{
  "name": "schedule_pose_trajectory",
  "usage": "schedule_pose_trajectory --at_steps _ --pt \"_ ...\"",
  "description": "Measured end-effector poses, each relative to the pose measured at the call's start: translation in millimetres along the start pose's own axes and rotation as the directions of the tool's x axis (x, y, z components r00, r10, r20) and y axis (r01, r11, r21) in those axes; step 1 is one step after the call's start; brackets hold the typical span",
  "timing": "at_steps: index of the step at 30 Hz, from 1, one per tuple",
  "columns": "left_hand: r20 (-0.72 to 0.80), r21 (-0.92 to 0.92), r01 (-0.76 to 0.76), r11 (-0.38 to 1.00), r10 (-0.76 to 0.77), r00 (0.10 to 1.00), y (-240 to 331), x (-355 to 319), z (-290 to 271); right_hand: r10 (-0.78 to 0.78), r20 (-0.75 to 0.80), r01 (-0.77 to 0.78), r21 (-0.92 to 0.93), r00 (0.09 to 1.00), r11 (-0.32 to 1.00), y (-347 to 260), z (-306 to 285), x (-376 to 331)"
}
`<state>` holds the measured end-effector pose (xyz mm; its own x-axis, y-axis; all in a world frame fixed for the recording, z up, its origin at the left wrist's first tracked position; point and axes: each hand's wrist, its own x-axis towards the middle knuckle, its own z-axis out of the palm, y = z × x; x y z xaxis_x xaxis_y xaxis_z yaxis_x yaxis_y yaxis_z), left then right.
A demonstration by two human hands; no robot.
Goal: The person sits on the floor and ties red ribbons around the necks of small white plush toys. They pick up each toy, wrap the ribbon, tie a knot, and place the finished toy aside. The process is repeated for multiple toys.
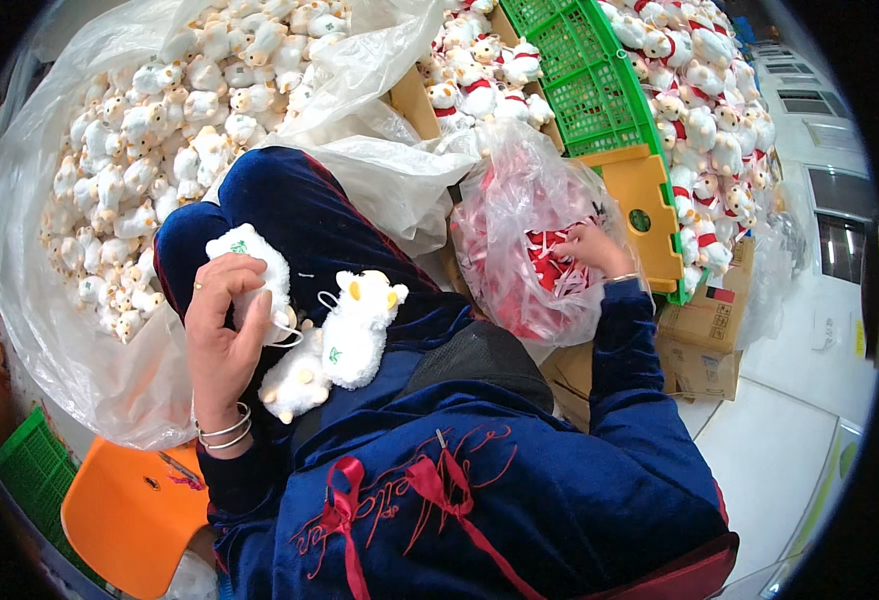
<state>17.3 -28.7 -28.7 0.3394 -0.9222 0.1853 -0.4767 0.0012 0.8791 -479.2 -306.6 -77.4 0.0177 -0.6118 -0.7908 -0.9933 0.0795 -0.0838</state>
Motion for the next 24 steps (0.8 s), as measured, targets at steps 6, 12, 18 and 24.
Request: schedule_pose_trajectory --at_steps 6,12,18,24 --pt "-0.001 -0.015 0.021 1.0 -0.021 1.0 -2.1 1.1 -2.0 -0.126 -0.561 0.159 0.01 0.818 0.987 53.2 97.8 58.1" --pt "-0.02 -0.012 -0.014 1.0 0.014 1.0 -3.3 0.9 -2.0 -0.204 -0.498 0.355 0.228 0.843 0.907 68.2 -0.8 16.8" --pt "-0.037 -0.044 -0.006 0.999 0.005 0.999 -4.0 1.5 -0.2 -0.196 -0.483 0.257 0.063 0.853 0.964 47.6 -66.2 -52.6" --pt "-0.042 -0.068 -0.004 0.998 0.001 0.999 -6.9 -0.4 -1.0 -0.226 -0.523 0.462 0.378 0.822 0.802 -25.2 -95.4 -122.3"
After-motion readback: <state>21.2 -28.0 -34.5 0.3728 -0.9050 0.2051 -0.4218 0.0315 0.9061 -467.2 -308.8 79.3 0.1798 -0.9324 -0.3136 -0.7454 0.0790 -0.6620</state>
